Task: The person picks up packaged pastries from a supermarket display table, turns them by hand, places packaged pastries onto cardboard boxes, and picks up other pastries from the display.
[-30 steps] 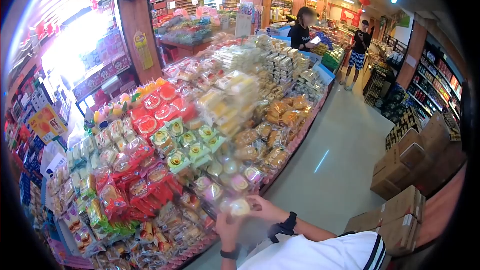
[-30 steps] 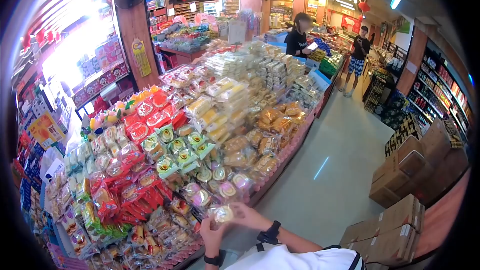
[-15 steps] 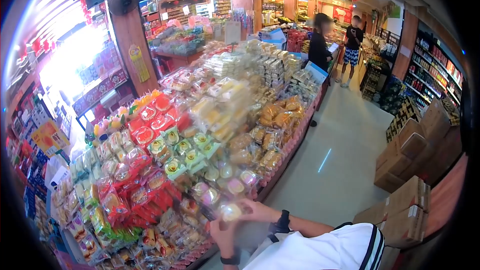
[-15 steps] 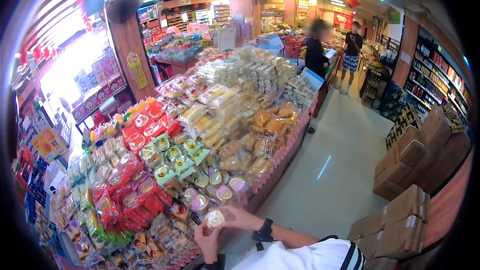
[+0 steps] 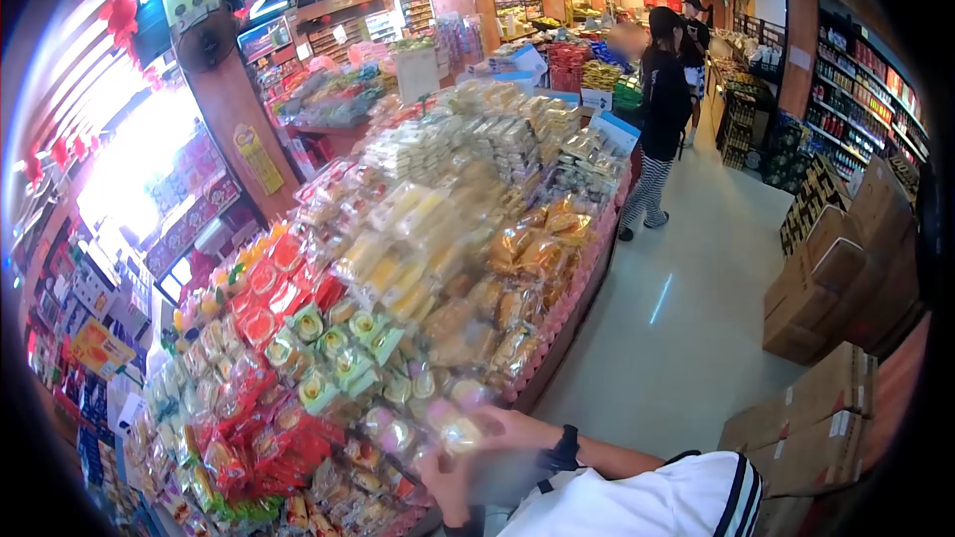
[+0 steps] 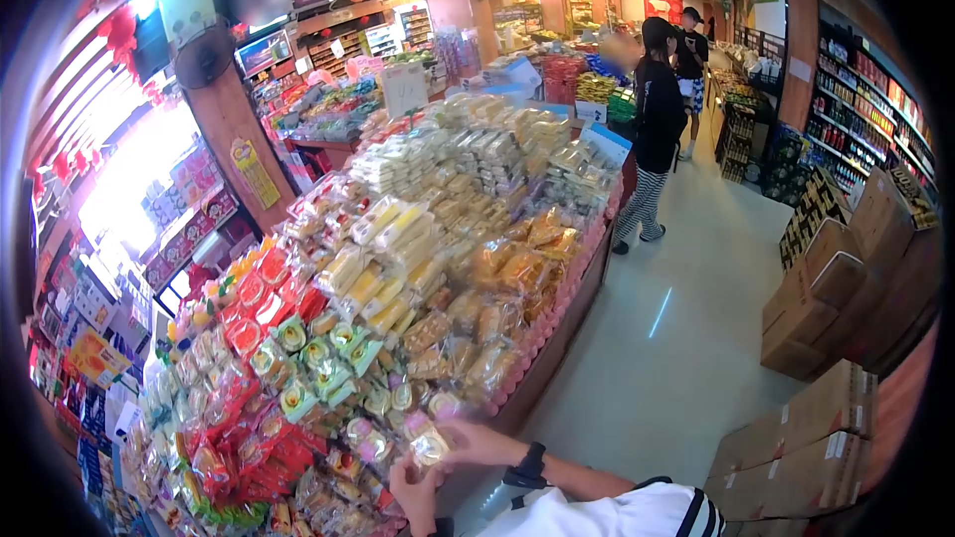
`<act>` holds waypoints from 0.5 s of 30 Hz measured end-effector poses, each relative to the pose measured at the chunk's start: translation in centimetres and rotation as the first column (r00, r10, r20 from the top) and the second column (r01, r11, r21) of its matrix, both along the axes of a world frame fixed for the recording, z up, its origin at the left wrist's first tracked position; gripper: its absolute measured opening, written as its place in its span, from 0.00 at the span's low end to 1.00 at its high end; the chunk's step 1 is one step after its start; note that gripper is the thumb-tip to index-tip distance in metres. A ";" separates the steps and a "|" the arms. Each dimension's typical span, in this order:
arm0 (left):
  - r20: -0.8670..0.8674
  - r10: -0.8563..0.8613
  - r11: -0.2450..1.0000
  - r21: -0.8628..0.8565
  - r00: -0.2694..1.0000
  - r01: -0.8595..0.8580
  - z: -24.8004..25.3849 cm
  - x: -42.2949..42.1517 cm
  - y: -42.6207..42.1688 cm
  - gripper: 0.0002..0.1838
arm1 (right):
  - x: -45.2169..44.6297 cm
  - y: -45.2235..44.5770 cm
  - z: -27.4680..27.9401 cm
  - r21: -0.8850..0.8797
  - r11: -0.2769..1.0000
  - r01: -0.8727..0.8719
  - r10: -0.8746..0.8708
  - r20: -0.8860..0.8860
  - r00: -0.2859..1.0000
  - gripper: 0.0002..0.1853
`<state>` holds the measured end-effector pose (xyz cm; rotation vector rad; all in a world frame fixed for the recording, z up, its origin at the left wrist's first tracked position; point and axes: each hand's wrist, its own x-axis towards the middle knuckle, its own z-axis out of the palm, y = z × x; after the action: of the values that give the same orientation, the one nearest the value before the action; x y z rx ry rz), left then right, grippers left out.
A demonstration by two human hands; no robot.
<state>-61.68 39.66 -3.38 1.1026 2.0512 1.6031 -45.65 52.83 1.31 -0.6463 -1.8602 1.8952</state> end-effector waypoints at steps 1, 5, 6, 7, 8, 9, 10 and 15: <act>-0.025 -0.002 1.000 -0.009 1.000 0.002 0.1 0.9 1.1 0.20 | 0.5 1.4 -1.1 0.144 0.990 0.004 0.001 -0.036 0.999 0.36; -0.090 -0.190 0.967 -0.190 0.978 0.171 1.8 3.3 4.2 0.22 | 4.6 6.2 -1.8 0.216 0.974 -0.062 0.082 -0.081 0.993 0.36; -0.098 -0.175 0.975 -0.156 0.980 0.159 2.6 4.3 5.0 0.23 | 5.3 6.9 -2.5 0.149 0.987 -0.061 0.081 -0.132 0.988 0.36; -0.106 -0.159 0.982 -0.124 0.982 0.145 2.6 5.2 5.8 0.23 | 5.8 7.7 -3.1 0.080 0.995 -0.065 0.079 -0.183 0.980 0.35; -0.088 -0.139 0.984 -0.121 0.986 0.128 1.7 5.7 6.5 0.22 | 6.1 8.5 -4.5 -0.018 0.994 -0.110 0.106 -0.169 0.980 0.35; -0.022 -0.125 0.976 -0.183 0.992 0.119 1.8 6.0 7.2 0.22 | 6.3 9.3 -4.5 -0.124 0.980 -0.156 0.136 -0.156 0.978 0.36; -0.032 -0.118 0.975 -0.195 0.993 0.109 1.9 6.4 7.6 0.22 | 6.7 9.9 -4.6 -0.110 0.983 -0.147 0.135 -0.116 0.984 0.36; -0.087 -0.091 0.983 -0.169 0.992 0.076 2.8 7.8 8.0 0.24 | 6.6 11.9 -6.9 0.032 0.976 -0.217 0.219 -0.098 0.971 0.35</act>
<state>-53.86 47.67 -0.61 1.2075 2.1233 1.3384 -39.02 64.78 -5.64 -0.3430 -1.9505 1.9991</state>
